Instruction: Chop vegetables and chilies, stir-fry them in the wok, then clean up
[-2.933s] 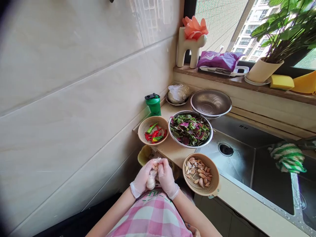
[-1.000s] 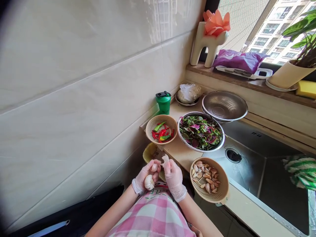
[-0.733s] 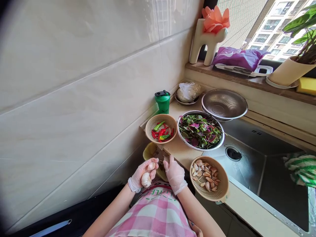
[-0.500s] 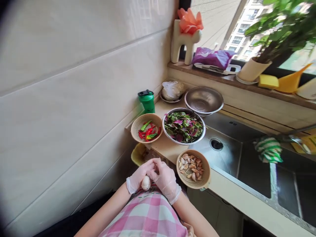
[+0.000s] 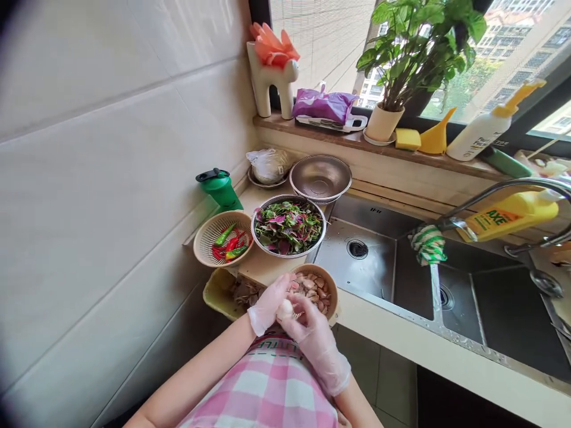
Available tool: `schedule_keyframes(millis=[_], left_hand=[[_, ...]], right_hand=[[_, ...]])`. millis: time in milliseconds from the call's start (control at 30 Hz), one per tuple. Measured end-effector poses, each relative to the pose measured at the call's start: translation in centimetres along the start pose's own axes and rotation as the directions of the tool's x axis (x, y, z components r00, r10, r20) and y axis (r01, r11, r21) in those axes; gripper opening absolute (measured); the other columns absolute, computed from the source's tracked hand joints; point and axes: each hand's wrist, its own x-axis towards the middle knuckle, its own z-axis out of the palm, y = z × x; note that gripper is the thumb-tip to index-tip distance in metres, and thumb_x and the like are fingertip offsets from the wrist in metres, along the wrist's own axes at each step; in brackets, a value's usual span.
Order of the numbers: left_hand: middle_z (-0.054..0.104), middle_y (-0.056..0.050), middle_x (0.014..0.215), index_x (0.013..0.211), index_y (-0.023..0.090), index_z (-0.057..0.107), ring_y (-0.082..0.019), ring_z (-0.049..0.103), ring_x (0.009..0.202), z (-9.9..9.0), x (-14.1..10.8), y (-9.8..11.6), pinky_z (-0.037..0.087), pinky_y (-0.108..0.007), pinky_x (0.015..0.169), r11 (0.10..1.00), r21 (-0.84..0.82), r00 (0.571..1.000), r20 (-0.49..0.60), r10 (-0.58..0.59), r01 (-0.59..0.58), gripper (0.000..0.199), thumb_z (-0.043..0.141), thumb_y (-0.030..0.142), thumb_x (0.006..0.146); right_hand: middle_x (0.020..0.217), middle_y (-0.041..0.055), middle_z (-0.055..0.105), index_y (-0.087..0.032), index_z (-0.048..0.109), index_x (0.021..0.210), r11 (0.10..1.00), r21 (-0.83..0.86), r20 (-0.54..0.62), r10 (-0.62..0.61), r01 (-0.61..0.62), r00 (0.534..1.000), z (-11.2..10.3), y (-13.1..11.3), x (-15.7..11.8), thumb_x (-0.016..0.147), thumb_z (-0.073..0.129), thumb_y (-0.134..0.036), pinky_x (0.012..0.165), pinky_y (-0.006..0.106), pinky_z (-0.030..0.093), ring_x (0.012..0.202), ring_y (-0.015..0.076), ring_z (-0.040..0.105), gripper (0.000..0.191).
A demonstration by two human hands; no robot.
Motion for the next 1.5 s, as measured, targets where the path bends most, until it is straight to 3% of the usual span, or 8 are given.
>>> schedule_keyframes(millis=[167,300,467,733,967,1167,1333,1500], left_hand=[[0.063,-0.009,0.091,0.095,0.014,0.059,-0.02,0.059,0.087,-2.4,-2.9,0.9,0.047,-0.034,0.082,0.963,-0.207,0.982,0.041,0.185,-0.173,0.055,0.04,0.065,0.082],[0.06,-0.009,0.113,0.117,0.02,0.056,-0.022,0.057,0.099,-6.7,-6.3,0.8,0.044,-0.038,0.091,0.939,0.024,0.933,0.122,0.338,-0.343,0.051,0.069,0.041,0.072],[0.057,-0.007,0.12,0.118,0.026,0.059,-0.024,0.052,0.11,-11.6,-8.7,-0.4,0.036,-0.04,0.103,0.764,0.425,0.845,0.003,0.534,-0.484,0.052,0.072,0.019,0.068],[0.054,-0.008,0.12,0.127,0.024,0.051,-0.022,0.055,0.105,-16.3,-9.6,-1.1,0.041,-0.038,0.098,0.702,0.528,0.8,-0.069,0.596,-0.478,0.058,0.061,0.013,0.071],[0.057,0.0,0.07,0.104,0.02,0.058,-0.017,0.054,0.068,-17.4,-9.7,-0.5,0.043,-0.031,0.073,0.697,0.629,0.853,-0.102,0.512,-0.343,0.037,0.057,0.011,0.069],[0.058,-0.001,0.073,0.084,0.021,0.059,-0.017,0.052,0.065,-16.9,-9.2,0.1,0.037,-0.028,0.065,0.646,0.67,0.874,0.008,0.486,-0.365,0.022,0.054,0.009,0.066],[0.056,-0.002,0.07,0.072,0.021,0.056,-0.017,0.05,0.063,-16.7,-9.1,-0.3,0.034,-0.028,0.063,0.684,0.643,0.895,0.005,0.446,-0.344,0.012,0.061,0.014,0.064],[0.062,-0.004,0.084,0.096,0.021,0.061,-0.019,0.056,0.074,-16.6,-9.2,-1.4,0.039,-0.03,0.071,0.696,0.619,0.888,0.003,0.461,-0.364,0.029,0.057,0.012,0.069]], right_hand=[[0.1,0.007,0.068,-0.02,0.053,0.116,0.961,0.258,0.197,0.05,-0.102,0.979,2.8,-2.4,1.5,0.078,0.059,-0.044,0.074,0.028,0.053,0.085,0.0189,0.064,0.045],[0.097,0.0083,0.067,-0.019,0.053,0.11,0.911,0.343,0.374,0.091,-0.228,0.923,5.4,-3.1,2.5,0.082,0.048,-0.055,0.069,0.031,0.053,0.082,0.0206,0.064,0.046],[0.098,0.0082,0.069,-0.018,0.06,0.106,0.972,0.189,0.504,0.025,-0.139,0.863,9.3,-3.9,2.8,0.089,0.038,-0.052,0.079,0.033,0.052,0.088,0.021,0.064,0.044],[0.1,0.0057,0.07,-0.022,0.066,0.106,0.982,-0.018,0.51,-0.152,0.187,0.847,13.7,-5.9,3.9,0.082,0.055,-0.035,0.08,0.028,0.051,0.086,0.0184,0.065,0.029],[0.083,0.0016,0.07,-0.025,0.07,0.083,0.771,-0.394,0.661,-0.141,0.501,0.737,14.5,-8.9,4.4,0.086,0.048,-0.025,0.07,0.023,0.045,0.076,0.0151,0.063,0.023],[0.085,0.0091,0.07,-0.019,0.066,0.091,0.506,-0.603,0.702,-0.03,0.617,0.711,15.1,-9.6,4.2,0.086,0.047,-0.02,0.061,0.025,0.043,0.073,0.0203,0.066,0.019],[0.081,0.0121,0.069,-0.015,0.065,0.087,0.54,-0.602,0.678,-0.044,0.589,0.734,15.4,-8.1,3.5,0.082,0.051,-0.014,0.057,0.025,0.041,0.068,0.0203,0.064,0.015],[0.075,0.0033,0.068,-0.021,0.065,0.074,0.694,-0.54,0.596,-0.085,0.477,0.798,15.2,-6.2,4.5,0.08,0.05,-0.02,0.06,0.022,0.039,0.067,0.0148,0.061,0.016]])
